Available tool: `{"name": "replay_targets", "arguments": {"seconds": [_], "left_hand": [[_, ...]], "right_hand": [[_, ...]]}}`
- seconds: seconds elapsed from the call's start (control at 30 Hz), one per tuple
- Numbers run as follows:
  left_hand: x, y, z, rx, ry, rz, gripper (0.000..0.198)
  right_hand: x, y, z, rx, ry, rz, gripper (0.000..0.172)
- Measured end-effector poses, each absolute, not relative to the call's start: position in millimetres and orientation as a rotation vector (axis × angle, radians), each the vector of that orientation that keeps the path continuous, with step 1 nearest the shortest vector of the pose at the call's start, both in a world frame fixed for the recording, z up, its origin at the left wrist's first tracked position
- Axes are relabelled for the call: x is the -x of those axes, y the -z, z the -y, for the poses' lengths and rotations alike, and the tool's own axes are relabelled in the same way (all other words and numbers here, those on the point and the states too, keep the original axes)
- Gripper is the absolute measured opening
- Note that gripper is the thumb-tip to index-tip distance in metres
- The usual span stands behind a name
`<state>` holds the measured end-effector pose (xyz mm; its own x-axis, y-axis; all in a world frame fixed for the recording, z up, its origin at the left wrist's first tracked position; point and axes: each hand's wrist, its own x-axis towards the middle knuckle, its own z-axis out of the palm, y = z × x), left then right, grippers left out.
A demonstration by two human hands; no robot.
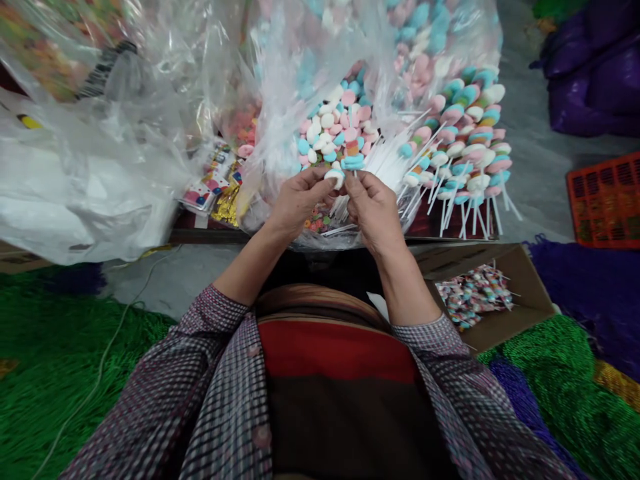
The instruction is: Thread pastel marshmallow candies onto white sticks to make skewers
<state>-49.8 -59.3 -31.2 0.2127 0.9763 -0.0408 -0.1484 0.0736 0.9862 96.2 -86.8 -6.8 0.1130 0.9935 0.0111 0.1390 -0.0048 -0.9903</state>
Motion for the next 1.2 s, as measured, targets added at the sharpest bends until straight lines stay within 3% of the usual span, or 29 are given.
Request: {"name": "replay_targets", "arguments": {"seconds": [0.2,0.43,0.6,0.9,1.2], "left_hand": [[52,35,53,-1.108,-1.131,-1.069,0.007],[51,49,51,-1.154,-1.069,-1.001,0.03],[52,55,47,-1.035,-1.104,-0.962,0.025],[52,40,58,-1.476,-1.244,-1.152,0.021],[54,31,71,-1.873,-1.136,-1.164,0.024]], "right_hand": [[-113,-16,134,1.396,-1.242,1.255,0.04],[-114,-9,159,1.448,-1.079,1.494,0.04],[-116,-7,156,1.45,-1.055,1.51,0.039],[-118,-8,159,1.478,-1.099,1.433,0.043],[-108,-11,154,1.425,-1.301,1.267,0.049]]}}
